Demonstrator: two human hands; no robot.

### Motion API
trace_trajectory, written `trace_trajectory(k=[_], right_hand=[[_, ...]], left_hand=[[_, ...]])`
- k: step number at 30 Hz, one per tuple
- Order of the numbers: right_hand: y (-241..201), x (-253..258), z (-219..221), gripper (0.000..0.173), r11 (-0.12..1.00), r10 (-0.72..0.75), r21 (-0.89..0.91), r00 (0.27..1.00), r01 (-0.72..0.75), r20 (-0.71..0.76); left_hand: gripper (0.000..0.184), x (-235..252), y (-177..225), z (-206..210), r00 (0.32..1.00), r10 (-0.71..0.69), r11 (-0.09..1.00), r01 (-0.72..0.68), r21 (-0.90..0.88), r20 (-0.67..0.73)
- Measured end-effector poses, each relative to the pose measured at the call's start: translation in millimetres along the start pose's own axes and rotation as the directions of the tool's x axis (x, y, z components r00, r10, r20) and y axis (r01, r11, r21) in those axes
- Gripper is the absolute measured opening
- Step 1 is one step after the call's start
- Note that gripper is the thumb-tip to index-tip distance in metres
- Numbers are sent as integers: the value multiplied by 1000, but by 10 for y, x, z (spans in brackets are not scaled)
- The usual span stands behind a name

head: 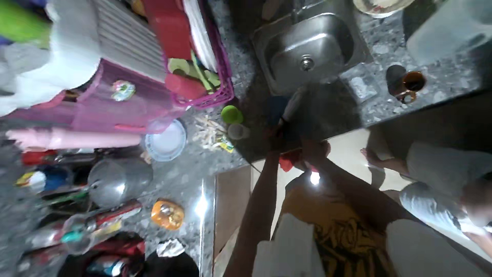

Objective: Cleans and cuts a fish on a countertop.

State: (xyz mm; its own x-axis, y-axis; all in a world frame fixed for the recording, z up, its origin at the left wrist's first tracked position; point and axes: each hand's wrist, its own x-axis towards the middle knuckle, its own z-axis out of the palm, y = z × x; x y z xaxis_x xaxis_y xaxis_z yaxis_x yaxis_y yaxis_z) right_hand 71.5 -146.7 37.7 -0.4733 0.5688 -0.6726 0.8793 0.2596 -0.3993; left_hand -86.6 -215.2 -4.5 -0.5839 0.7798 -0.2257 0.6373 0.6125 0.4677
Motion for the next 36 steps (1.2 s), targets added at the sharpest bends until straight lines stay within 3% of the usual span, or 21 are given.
trace_trajectory(k=[4,7,10,13,16,20,22,27,31,36], right_hand=[[-175,49,-118,56,1000,5,-21,1000,-4,26],[-220,126,56,58,1000,12,-18,1000,-11,9],[-186,-72,124,57,992,78,-101,996,-74,32],[-316,40,34,55,1000,28,-6,1000,-27,13],[-333,253,52,57,998,-9,58,998,13,-61],[11,-131,203,59,997,73,-15,997,-73,26],[25,-225,142,55,997,78,-29,996,-76,43],[-88,-9,-70,58,999,-29,-39,996,32,86],[324,-202,-308,50,991,-134,3,990,134,49],[1220,-788,-509,50,978,43,200,996,-59,81]], left_hand=[[31,112,-41,29,987,119,991,-124,-44,-104],[26,105,-89,60,974,158,984,-169,-50,-165],[32,4,-59,32,999,34,999,-35,-16,-38],[28,46,-76,91,991,93,995,-96,-28,-98],[38,-110,-47,-11,993,-87,995,90,-39,82],[32,50,-32,42,997,-20,997,14,-79,-72],[36,52,-6,-23,996,-79,990,75,-116,-36],[33,-77,161,-379,989,-114,979,97,-178,-90],[31,-262,319,-589,983,-89,951,35,-308,-163],[31,-223,629,-474,986,-15,953,-35,-302,-164]])
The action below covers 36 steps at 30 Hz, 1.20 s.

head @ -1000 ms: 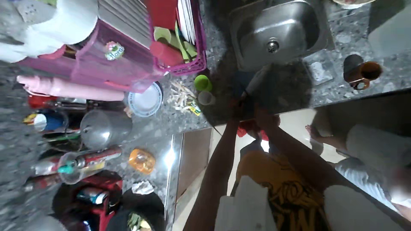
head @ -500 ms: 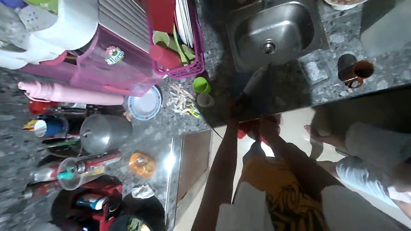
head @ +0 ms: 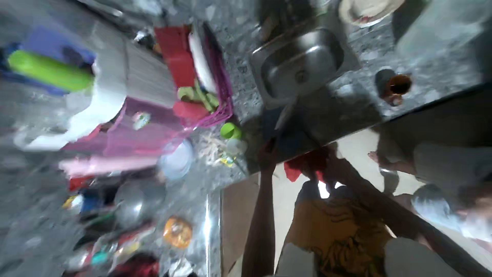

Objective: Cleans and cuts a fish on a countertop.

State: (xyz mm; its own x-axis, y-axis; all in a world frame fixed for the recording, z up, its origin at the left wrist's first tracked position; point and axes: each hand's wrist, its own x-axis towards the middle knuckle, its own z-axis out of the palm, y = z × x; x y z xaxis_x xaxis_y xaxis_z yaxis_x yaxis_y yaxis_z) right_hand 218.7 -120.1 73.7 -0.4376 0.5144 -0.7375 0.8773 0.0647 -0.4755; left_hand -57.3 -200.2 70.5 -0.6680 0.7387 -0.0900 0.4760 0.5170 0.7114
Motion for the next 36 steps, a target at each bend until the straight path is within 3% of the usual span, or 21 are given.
trace_trajectory(k=[3,7,10,13,14,15,17,20,22,24,26,28,31,36], right_hand=[[561,-271,-69,44,987,129,103,990,-122,-62],[870,-567,-128,44,960,213,218,963,-175,-167],[1025,-660,-63,42,942,260,283,929,-183,-264],[1105,-718,-10,40,937,276,305,898,-172,-341],[1115,-732,17,40,936,276,311,892,-165,-357],[1120,-745,40,39,934,277,318,889,-161,-365],[1133,-761,88,39,937,268,318,880,-143,-393],[1081,-784,86,41,948,250,286,880,-138,-404],[1022,-739,120,42,963,212,237,901,-127,-379],[915,-590,176,39,982,128,177,921,-66,-368],[661,-449,178,40,991,56,131,948,-15,-313],[294,-302,160,41,997,20,74,973,-3,-232],[-312,-27,182,42,1000,-10,-17,980,7,-201],[-1001,460,261,49,990,-5,-140,986,-19,-168]], left_hand=[[39,201,439,476,993,45,998,-49,39,106],[36,518,1270,1085,917,230,953,-280,116,326],[35,842,1632,1566,770,391,835,-527,158,504],[31,1282,1784,2123,512,729,545,-836,66,454],[34,1365,1816,2195,437,771,460,-885,70,464],[36,1390,1853,2183,413,764,417,-902,110,496],[36,1329,1885,1967,488,729,465,-868,176,480],[37,1180,1659,1352,727,540,665,-677,314,424],[32,1036,1157,898,851,466,835,-514,199,242],[35,817,570,450,948,279,954,-292,69,152],[39,563,126,139,985,70,997,-76,34,155],[38,452,-236,99,993,-55,998,53,21,102],[33,391,-512,153,993,-92,995,90,30,76],[46,276,-506,359,979,-137,991,136,14,152]])
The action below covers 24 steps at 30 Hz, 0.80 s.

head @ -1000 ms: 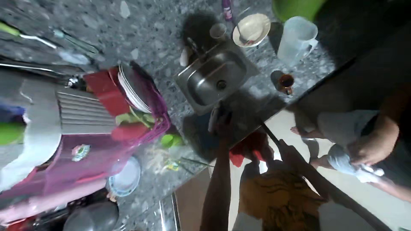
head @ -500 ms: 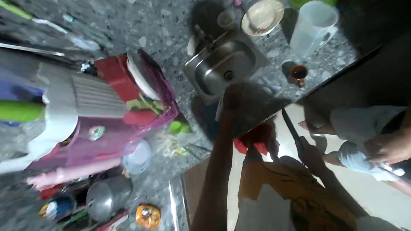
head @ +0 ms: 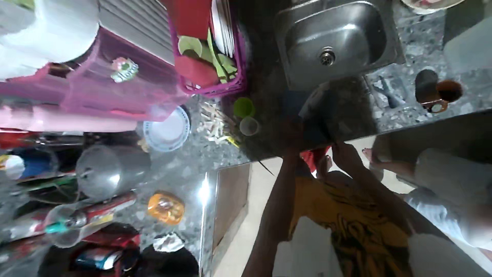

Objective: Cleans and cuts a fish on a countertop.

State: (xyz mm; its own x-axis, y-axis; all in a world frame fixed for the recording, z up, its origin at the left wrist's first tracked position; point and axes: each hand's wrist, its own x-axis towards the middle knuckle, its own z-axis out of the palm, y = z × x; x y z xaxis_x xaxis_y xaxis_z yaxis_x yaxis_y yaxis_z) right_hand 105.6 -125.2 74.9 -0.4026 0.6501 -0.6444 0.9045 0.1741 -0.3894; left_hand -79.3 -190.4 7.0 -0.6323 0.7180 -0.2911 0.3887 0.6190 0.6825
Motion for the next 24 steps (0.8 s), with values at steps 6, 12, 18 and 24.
trace_trajectory(k=[6,12,18,24], right_hand=[[-355,209,72,47,989,79,-128,997,-78,0],[-409,171,123,48,974,168,-158,985,-162,31],[-616,287,77,50,958,170,-247,983,-149,64],[-584,408,72,54,958,162,-253,983,-136,84]], left_hand=[[47,189,-66,239,988,142,979,-150,-135,-67],[44,157,-150,307,987,149,974,-156,-161,-55],[37,141,-87,247,987,160,976,-161,-143,-19],[38,169,-127,304,987,156,981,-159,-115,-35]])
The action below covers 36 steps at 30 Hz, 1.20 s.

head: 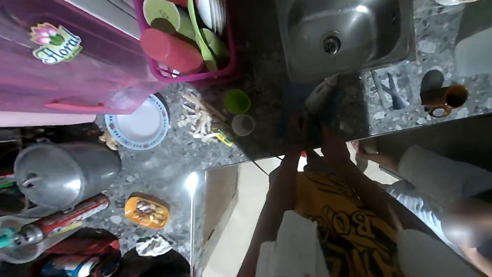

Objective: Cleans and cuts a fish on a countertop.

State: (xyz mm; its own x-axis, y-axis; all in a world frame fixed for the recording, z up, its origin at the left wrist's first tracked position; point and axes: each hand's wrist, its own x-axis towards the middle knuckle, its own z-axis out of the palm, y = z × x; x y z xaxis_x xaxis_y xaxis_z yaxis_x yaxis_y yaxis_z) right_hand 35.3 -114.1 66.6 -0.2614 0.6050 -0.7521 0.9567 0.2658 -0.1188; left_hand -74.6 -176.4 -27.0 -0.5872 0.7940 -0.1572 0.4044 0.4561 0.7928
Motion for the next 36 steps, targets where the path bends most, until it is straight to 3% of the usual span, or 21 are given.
trace_trajectory(k=[2,6,7,9,10,13,15,18,24,29,32,36], right_hand=[[74,-88,-23,66,999,2,40,999,-4,50],[18,203,148,53,998,-40,57,999,39,18],[-7,265,185,56,999,-42,35,999,42,11],[41,268,236,58,998,-67,16,998,67,-9],[102,221,228,59,997,-70,26,998,69,6],[205,142,200,69,997,-65,48,996,62,62],[93,237,198,64,996,-75,44,997,73,37],[-36,389,229,58,996,-47,73,999,48,-26],[200,207,223,55,995,-67,83,995,62,68],[303,284,449,65,992,-76,100,997,75,14],[370,172,323,59,991,-47,129,995,36,84],[303,290,487,60,987,-103,121,994,105,-26]], left_hand=[[38,13,-25,68,999,29,999,-30,-15,-42],[38,23,-77,92,995,67,998,-65,24,-78],[38,-30,-44,45,999,20,999,-19,30,-39],[40,-172,142,-150,972,-198,978,205,-43,129],[41,-171,184,-190,962,-220,972,230,-51,161],[40,-18,48,-26,1000,3,1000,-3,4,14],[41,12,-57,48,996,81,997,-81,22,-31],[41,-14,-52,20,996,82,995,-80,51,-38],[40,66,-109,111,994,98,995,-98,13,-56],[44,-28,-76,46,998,52,998,-52,44,-17],[42,31,-209,152,986,145,989,-143,26,-77],[42,23,-127,88,987,140,990,-138,32,-73]])
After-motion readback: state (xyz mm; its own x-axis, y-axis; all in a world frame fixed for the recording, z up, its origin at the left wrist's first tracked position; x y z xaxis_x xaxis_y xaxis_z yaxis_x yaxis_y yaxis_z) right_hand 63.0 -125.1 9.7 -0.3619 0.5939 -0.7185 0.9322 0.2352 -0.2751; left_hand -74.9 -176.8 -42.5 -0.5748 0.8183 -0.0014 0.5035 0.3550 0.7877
